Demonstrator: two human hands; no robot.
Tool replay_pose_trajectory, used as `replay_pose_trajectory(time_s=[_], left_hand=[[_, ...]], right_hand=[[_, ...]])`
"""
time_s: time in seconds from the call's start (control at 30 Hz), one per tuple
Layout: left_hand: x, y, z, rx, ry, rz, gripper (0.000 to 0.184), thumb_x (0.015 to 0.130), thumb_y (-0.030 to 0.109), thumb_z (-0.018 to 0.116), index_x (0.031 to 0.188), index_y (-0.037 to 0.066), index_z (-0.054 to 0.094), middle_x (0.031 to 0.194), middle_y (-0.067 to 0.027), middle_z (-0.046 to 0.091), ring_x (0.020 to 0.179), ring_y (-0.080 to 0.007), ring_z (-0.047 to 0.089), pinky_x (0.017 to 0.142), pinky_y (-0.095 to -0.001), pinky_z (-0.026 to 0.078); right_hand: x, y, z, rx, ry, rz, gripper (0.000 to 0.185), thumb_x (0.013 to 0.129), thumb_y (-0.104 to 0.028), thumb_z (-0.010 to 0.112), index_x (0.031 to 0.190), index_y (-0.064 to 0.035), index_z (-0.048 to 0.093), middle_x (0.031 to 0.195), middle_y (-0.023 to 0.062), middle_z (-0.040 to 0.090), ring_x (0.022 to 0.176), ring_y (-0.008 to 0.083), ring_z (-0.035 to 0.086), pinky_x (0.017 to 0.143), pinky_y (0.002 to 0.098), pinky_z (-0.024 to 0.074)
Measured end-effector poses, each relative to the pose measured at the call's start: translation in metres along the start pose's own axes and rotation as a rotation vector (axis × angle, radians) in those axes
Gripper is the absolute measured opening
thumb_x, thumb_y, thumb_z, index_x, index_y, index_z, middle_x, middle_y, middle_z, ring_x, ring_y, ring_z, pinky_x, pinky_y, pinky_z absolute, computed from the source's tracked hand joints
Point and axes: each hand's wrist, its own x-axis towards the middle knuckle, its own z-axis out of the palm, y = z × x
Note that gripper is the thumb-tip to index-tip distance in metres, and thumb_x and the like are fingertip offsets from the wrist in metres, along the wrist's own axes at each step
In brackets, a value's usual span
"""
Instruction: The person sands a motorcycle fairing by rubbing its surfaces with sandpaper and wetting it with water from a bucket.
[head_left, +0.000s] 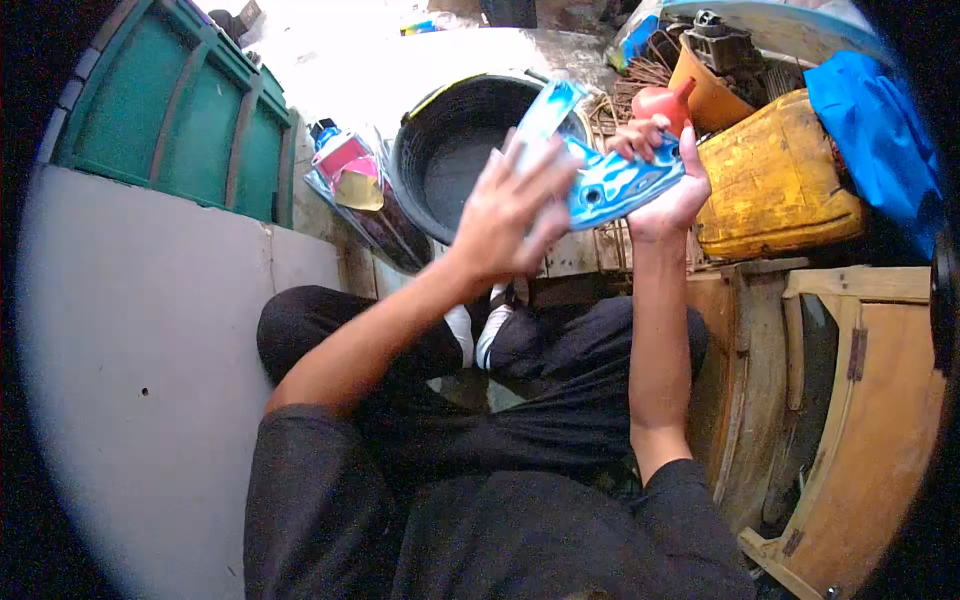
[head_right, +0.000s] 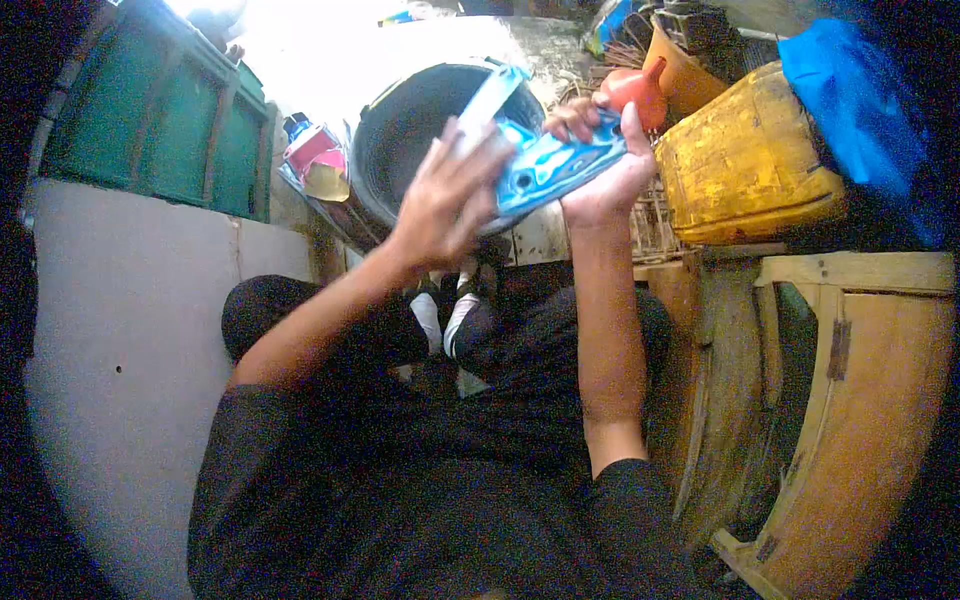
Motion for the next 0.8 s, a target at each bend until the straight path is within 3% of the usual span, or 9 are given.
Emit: replay_pose_trajectory(time_s=[0.1, 0.17, 0.33, 0.43, 0.5, 0.57, 0.63, 0.67, 0.8], left_hand=[[-0.002, 0.012, -0.01, -0.1, -0.121, 0.127, 0.041, 0.096, 0.026, 0.048, 0.132, 0.011, 0.058, 0.146, -0.0171, 0.047, 0.136, -0.0436, 0.039, 0.112, -0.0617, 0.027], [0.004, -0.025, 0.012, -0.086, 0.085, -0.238, 0.043, 0.097, 0.029, 0.047, 0.136, 0.013, 0.055, 0.149, -0.0142, 0.044, 0.136, -0.0455, 0.038, 0.112, -0.0629, 0.026], [-0.004, 0.023, -0.018, -0.031, -0.129, 0.163, 0.046, 0.097, 0.04, 0.048, 0.138, 0.021, 0.054, 0.147, -0.0163, 0.045, 0.135, -0.0421, 0.041, 0.111, -0.0583, 0.031], [0.012, -0.015, 0.004, -0.057, 0.13, -0.252, 0.047, 0.092, 0.035, 0.054, 0.136, 0.018, 0.056, 0.145, -0.0162, 0.048, 0.134, -0.0397, 0.043, 0.112, -0.0546, 0.031], [-0.005, 0.018, -0.005, 0.006, 0.047, -0.053, 0.046, 0.093, 0.025, 0.052, 0.135, 0.007, 0.055, 0.143, -0.0231, 0.047, 0.134, -0.0426, 0.042, 0.111, -0.0516, 0.034], [-0.006, 0.028, -0.019, -0.015, -0.062, 0.113, 0.047, 0.094, 0.025, 0.052, 0.137, 0.008, 0.053, 0.143, -0.0222, 0.049, 0.136, -0.0425, 0.041, 0.111, -0.0524, 0.034], [0.006, -0.003, -0.011, -0.108, -0.148, -0.298, 0.05, 0.093, 0.034, 0.055, 0.139, 0.014, 0.053, 0.144, -0.016, 0.05, 0.138, -0.0397, 0.04, 0.113, -0.054, 0.031], [0.009, -0.01, 0.006, -0.132, 0.216, -0.322, 0.048, 0.094, 0.035, 0.054, 0.137, 0.013, 0.056, 0.142, -0.0155, 0.052, 0.137, -0.0387, 0.041, 0.114, -0.0531, 0.03], [-0.007, 0.035, -0.014, -0.073, 0.05, -0.029, 0.038, 0.1, 0.02, 0.042, 0.126, 0.001, 0.061, 0.136, -0.0203, 0.056, 0.135, -0.0392, 0.044, 0.115, -0.0491, 0.029]], right_hand=[[-0.002, -0.002, -0.007, -0.018, 0.005, 0.001, 0.028, 0.091, -0.033, 0.06, 0.094, -0.0072, 0.05, 0.076, 0.0014, 0.041, 0.069, 0.0153, 0.038, 0.07, 0.0322, 0.0346], [-0.002, 0.001, -0.005, -0.002, 0.035, -0.039, 0.029, 0.091, -0.035, 0.06, 0.094, -0.0077, 0.05, 0.076, 0.0015, 0.041, 0.069, 0.0153, 0.039, 0.07, 0.0323, 0.0346], [-0.005, -0.001, -0.006, 0.015, -0.01, -0.002, 0.03, 0.091, -0.036, 0.061, 0.094, -0.0082, 0.051, 0.076, 0.0015, 0.04, 0.069, 0.0154, 0.038, 0.071, 0.0329, 0.0347], [-0.004, 0.003, -0.002, 0.002, 0.056, -0.07, 0.03, 0.092, -0.037, 0.059, 0.094, -0.0082, 0.051, 0.075, 0.0017, 0.04, 0.069, 0.0154, 0.038, 0.071, 0.033, 0.0349], [-0.006, 0.002, -0.003, -0.077, 0.031, -0.066, 0.024, 0.09, -0.03, 0.061, 0.094, -0.0087, 0.05, 0.078, -0.001, 0.039, 0.069, 0.0129, 0.039, 0.071, 0.0307, 0.0338], [-0.007, 0.0, -0.01, -0.002, 0.052, -0.032, 0.024, 0.089, -0.03, 0.061, 0.093, -0.0091, 0.05, 0.077, -0.001, 0.039, 0.069, 0.0136, 0.039, 0.071, 0.0307, 0.0338], [-0.006, 0.003, -0.012, 0.009, 0.129, -0.091, 0.029, 0.091, -0.036, 0.058, 0.088, -0.0085, 0.05, 0.074, 0.0023, 0.042, 0.068, 0.0164, 0.04, 0.069, 0.0336, 0.0357], [-0.008, 0.004, -0.013, -0.04, 0.146, -0.107, 0.029, 0.092, -0.036, 0.056, 0.088, -0.0085, 0.05, 0.073, 0.0024, 0.042, 0.068, 0.0165, 0.04, 0.069, 0.0339, 0.0357], [-0.011, -0.004, -0.024, 0.014, 0.209, -0.029, 0.031, 0.096, -0.037, 0.049, 0.085, -0.0086, 0.048, 0.071, 0.0039, 0.04, 0.068, 0.018, 0.039, 0.069, 0.0355, 0.0354]])
